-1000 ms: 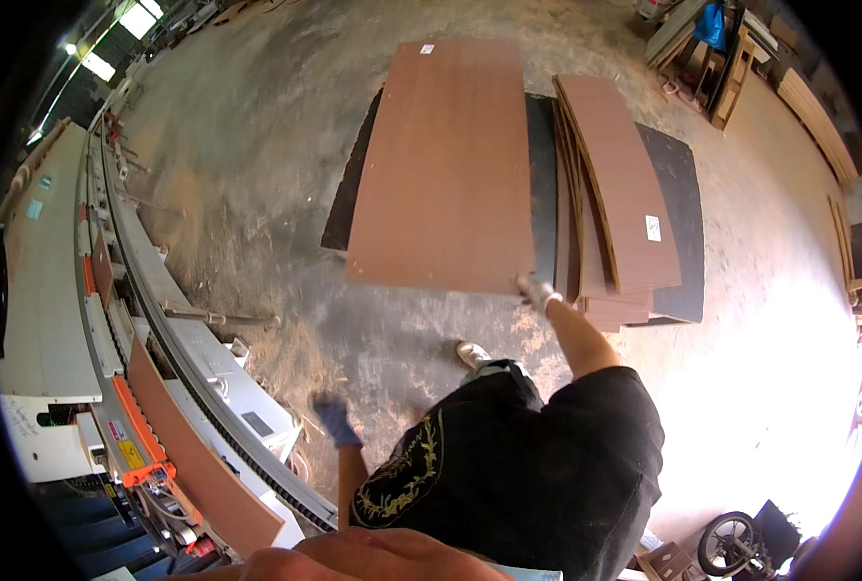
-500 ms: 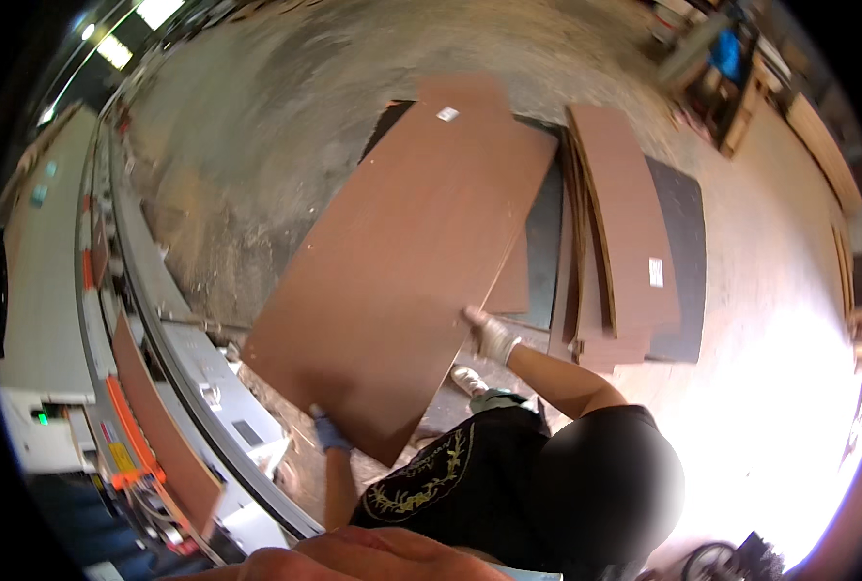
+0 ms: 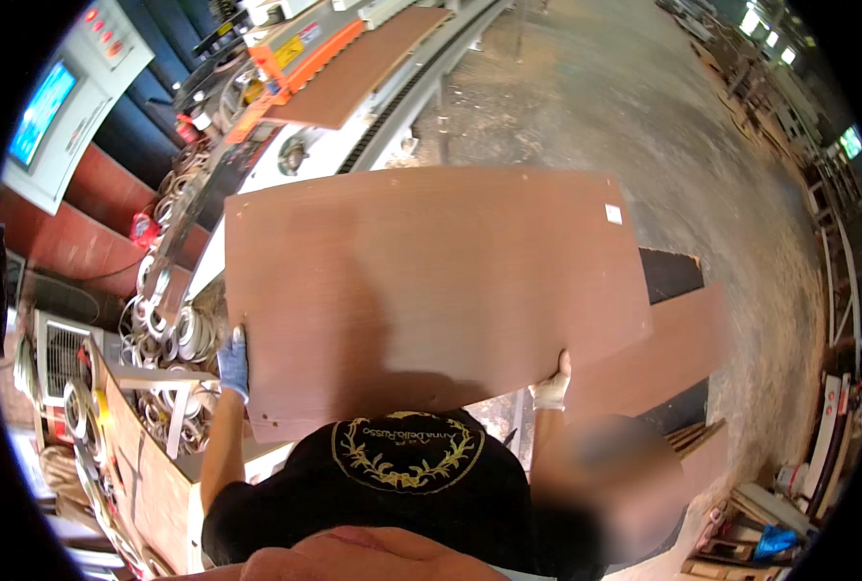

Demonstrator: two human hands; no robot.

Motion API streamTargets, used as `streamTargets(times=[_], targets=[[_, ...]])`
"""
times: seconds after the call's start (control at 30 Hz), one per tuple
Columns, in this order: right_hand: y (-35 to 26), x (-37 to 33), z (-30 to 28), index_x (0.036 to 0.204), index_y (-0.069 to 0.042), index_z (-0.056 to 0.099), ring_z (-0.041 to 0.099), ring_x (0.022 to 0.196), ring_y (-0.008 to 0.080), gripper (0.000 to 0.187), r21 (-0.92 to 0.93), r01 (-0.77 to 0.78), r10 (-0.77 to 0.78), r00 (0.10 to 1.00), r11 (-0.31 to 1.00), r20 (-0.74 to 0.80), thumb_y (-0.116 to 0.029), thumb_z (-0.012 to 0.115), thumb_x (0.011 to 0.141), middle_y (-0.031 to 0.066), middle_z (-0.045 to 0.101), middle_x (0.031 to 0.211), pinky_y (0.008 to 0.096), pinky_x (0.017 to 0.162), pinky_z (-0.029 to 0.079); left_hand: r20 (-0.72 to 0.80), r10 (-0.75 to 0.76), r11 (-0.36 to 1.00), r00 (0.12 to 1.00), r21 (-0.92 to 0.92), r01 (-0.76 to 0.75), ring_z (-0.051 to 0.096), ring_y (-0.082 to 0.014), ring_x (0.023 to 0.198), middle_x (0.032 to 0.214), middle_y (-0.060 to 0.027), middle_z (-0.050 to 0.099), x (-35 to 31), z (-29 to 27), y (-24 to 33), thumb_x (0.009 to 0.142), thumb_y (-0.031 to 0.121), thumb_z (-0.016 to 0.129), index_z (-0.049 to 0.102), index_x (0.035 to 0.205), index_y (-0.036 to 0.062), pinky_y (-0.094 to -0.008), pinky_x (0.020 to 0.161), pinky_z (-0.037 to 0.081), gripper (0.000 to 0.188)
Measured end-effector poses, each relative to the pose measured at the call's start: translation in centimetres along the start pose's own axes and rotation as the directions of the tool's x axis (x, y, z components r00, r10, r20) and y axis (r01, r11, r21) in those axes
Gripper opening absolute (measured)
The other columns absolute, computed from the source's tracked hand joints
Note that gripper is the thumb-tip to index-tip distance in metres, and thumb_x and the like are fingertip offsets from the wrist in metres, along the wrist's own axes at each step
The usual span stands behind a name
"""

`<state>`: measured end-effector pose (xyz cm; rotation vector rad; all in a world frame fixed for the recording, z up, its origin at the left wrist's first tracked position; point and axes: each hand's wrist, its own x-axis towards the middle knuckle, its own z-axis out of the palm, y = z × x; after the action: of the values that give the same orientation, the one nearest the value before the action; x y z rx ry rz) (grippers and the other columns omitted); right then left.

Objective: The person repeatedly picks up brown rectangular wood panels from a stack, carries them to a workbench, places them down, and returns to the stack. The person also briefly uses a small tool to scrape or mark a panel on the workbench.

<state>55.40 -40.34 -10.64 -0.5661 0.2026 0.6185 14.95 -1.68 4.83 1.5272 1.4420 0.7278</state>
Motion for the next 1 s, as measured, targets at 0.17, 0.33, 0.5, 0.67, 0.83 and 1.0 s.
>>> streamTargets(times=[0.17,0.33,0.5,0.67,0.83,1.0], targets=[[6.7,3.8,12.0,0.121,-0.004,0.047,0.051,0.109,0.0238,0.046,-0.058,-0.167,0.175,0.97,0.984,0.171,-0.034,0.052,0.086,0.0084,0.053,0.12,0.0394,0.093,0.043,-0.249,-0.097,0.984,0.964,-0.166,0.056,0.053,-0.0142,0.089,0.105,-0.0088,0.06,-3.4,-10.4,-10.2,0.089,0.048,0.045,0.054,0.116,-0.002,-0.0302,0.079,0.045,0.057],[16.9,2.5,21.9,0.117,-0.007,0.051,0.05,0.109,0.0241,0.041,-0.096,-0.451,0.461,0.861,0.887,0.215,-0.028,0.059,0.082,0.0074,0.054,0.118,0.0406,0.093,0.042,-0.405,-0.368,0.879,0.837,-0.447,0.169,0.055,-0.0214,0.096,0.114,-0.0114,0.055,-9.0,-17.2,-13.5,0.088,0.052,0.042,0.047,0.123,-0.0019,-0.0325,0.085,0.045,0.064],[27.2,2.8,24.9,0.118,-0.01,0.05,0.051,0.109,0.0241,0.044,-0.251,-0.548,0.592,0.792,0.798,0.151,-0.028,0.062,0.08,0.0065,0.055,0.117,0.0413,0.093,0.041,-0.31,-0.619,0.685,0.722,-0.662,0.303,0.052,-0.026,0.102,0.119,-0.0129,0.052,-13.6,-23.1,-20.1,0.088,0.056,0.038,0.045,0.124,-0.0023,-0.0357,0.088,0.044,0.07],[32.7,1.2,29.3,0.121,-0.01,0.048,0.048,0.113,0.0239,0.048,-0.379,-0.591,0.65,0.759,0.712,0.038,-0.029,0.063,0.08,0.0065,0.051,0.123,0.0427,0.095,0.041,-0.328,-0.711,0.628,0.622,-0.695,0.351,0.05,-0.0267,0.106,0.122,-0.0119,0.05,-14.4,-23.7,-21.1,0.087,0.055,0.042,0.044,0.125,-0.0017,-0.0379,0.092,0.04,0.068],[36.5,0.0,29.9,0.13,-0.008,0.032,0.048,0.112,0.0248,0.064,-0.651,-0.338,0.617,0.743,0.68,0.259,-0.028,0.064,0.078,0.0102,0.048,0.123,0.0422,0.096,0.039,-0.157,-0.645,0.479,0.748,-0.845,0.236,0.047,-0.0271,0.113,0.127,-0.0097,0.048,-12.7,-25.4,-26.2,0.087,0.052,0.041,0.041,0.13,0.0043,-0.04,0.098,0.035,0.064],[42.1,-1.4,25.7,0.13,-0.002,0.015,0.047,0.109,0.0216,0.08,-0.861,0.063,0.356,0.893,0.504,0.274,-0.019,0.069,0.074,0.0148,0.046,0.118,0.0353,0.094,0.038,-0.036,-0.605,0.458,0.796,-0.833,0.31,0.044,-0.0276,0.117,0.131,-0.0087,0.046,-8.0,-28.4,-26.3,0.086,0.051,0.042,0.041,0.13,0.0064,-0.0414,0.1,0.033,0.063]])
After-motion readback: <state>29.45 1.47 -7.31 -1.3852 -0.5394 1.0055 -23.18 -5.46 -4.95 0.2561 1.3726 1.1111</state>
